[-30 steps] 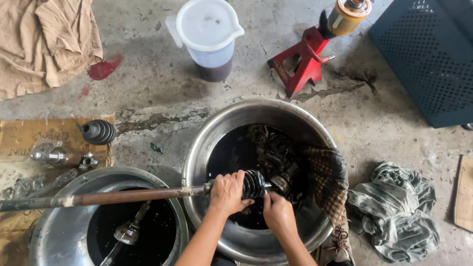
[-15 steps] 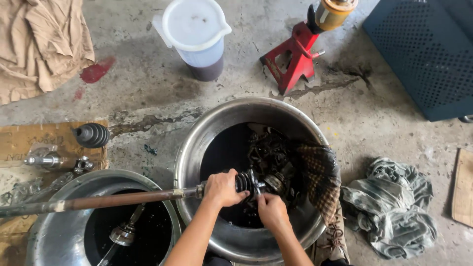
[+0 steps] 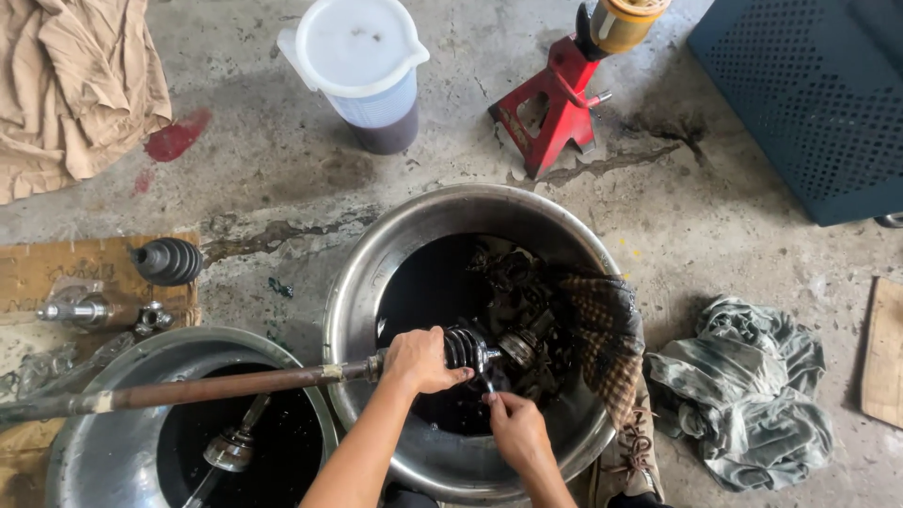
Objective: Cleaning and disassembling a CV joint axle in a basin of motor oil.
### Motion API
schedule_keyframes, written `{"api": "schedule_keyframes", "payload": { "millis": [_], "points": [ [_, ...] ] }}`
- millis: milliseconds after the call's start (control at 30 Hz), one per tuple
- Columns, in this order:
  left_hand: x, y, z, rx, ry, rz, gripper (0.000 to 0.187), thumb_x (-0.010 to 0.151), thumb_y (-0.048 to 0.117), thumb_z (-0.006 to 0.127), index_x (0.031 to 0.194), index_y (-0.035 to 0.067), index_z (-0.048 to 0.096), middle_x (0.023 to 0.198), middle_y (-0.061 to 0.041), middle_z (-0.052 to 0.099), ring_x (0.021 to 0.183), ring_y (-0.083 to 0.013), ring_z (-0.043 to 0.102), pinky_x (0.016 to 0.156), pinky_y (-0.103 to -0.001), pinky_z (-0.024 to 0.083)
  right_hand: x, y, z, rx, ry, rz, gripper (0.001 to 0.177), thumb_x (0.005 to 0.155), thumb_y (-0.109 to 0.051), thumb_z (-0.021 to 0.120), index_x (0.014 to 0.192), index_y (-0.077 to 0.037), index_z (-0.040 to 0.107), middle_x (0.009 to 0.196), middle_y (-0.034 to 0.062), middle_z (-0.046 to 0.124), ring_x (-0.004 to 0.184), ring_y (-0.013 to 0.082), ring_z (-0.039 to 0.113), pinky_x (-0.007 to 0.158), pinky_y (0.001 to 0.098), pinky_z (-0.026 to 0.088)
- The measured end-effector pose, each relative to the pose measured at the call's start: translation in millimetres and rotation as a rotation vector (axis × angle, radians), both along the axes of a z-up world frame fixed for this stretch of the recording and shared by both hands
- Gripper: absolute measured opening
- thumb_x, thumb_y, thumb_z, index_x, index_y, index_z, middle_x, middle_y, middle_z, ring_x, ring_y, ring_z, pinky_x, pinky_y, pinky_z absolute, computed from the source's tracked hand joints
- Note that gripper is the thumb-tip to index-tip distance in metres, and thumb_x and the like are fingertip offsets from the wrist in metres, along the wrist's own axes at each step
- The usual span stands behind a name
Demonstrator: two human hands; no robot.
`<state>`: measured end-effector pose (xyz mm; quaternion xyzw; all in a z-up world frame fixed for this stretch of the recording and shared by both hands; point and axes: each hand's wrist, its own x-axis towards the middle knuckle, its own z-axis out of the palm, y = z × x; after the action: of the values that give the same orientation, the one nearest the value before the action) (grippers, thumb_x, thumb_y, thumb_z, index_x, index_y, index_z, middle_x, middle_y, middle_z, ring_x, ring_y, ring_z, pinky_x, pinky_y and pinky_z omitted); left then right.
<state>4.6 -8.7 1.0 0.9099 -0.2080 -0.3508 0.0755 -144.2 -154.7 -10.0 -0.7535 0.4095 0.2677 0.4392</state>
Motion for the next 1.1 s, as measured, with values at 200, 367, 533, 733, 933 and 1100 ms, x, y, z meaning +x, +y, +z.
{"api": "schedule_keyframes", "payload": {
  "millis": [200, 367, 533, 733, 933, 1100],
  "points": [
    [-11, 2, 17, -0.052, -0.059, -0.008, 0.08, 0.069, 0.063, 0.086, 0.112, 0.0, 0.061, 0.102, -0.022, 0.071, 0.102, -0.0364, 0.069, 0.091, -0.044, 0.055, 30, -12, -10, -0.095, -0.128, 0.093, 0.038, 0.096, -0.04, 0.062, 0.111, -0.011, 0.081, 0.076, 0.0086, 0.072, 0.07, 0.019, 0.065, 0.07, 0.0361, 0.053],
    [-11, 3, 14, -0.043, -0.091, -0.042, 0.088, 0.069, 0.069, 0.083, 0.114, -0.002, 0.058, 0.102, -0.02, 0.071, 0.103, -0.0334, 0.068, 0.09, -0.043, 0.055, 7, -17, 7, -0.017, 0.105, 0.106, 0.04, 0.097, -0.044, 0.057, 0.115, -0.016, 0.079, 0.071, 0.0123, 0.074, 0.071, 0.0221, 0.072, 0.072, 0.0369, 0.054],
    [4, -6, 20, 0.037, 0.02, -0.02, 0.088, 0.065, 0.072, 0.083, 0.108, -0.002, 0.063, 0.095, -0.018, 0.075, 0.093, -0.0332, 0.074, 0.083, -0.041, 0.06, 18, -21, -1, -0.098, -0.007, 0.16, 0.047, 0.1, -0.047, 0.057, 0.104, -0.004, 0.078, 0.07, 0.0136, 0.071, 0.066, 0.0258, 0.071, 0.069, 0.0392, 0.055],
    [7, -6, 16, 0.114, 0.168, -0.078, 0.073, 0.064, 0.072, 0.081, 0.076, 0.002, 0.071, 0.089, -0.016, 0.077, 0.09, -0.0301, 0.077, 0.081, -0.039, 0.061, -14, -28, -24, 0.207, 0.181, -0.09, 0.048, 0.103, -0.043, 0.056, 0.092, -0.003, 0.079, 0.056, 0.0008, 0.05, 0.05, 0.0145, 0.038, 0.051, 0.0362, 0.033],
    [-14, 4, -4, 0.056, -0.049, -0.174, 0.08, 0.073, 0.065, 0.083, 0.104, -0.004, 0.061, 0.084, -0.013, 0.073, 0.08, -0.0268, 0.074, 0.074, -0.035, 0.059, -9, -26, -22, 0.18, 0.028, -0.023, 0.048, 0.101, -0.041, 0.058, 0.088, 0.0, 0.079, 0.054, -0.0004, 0.053, 0.049, 0.0103, 0.042, 0.05, 0.0309, 0.038],
    [-22, 8, -4, 0.026, -0.25, -0.274, 0.086, 0.069, 0.059, 0.089, 0.117, 0.0, 0.049, 0.098, -0.011, 0.064, 0.085, -0.0246, 0.069, 0.076, -0.038, 0.048, -5, -23, -11, 0.104, -0.006, 0.036, 0.046, 0.1, -0.044, 0.06, 0.09, -0.003, 0.079, 0.054, 0.0024, 0.049, 0.051, 0.0113, 0.041, 0.053, 0.0338, 0.038]
  ]
}}
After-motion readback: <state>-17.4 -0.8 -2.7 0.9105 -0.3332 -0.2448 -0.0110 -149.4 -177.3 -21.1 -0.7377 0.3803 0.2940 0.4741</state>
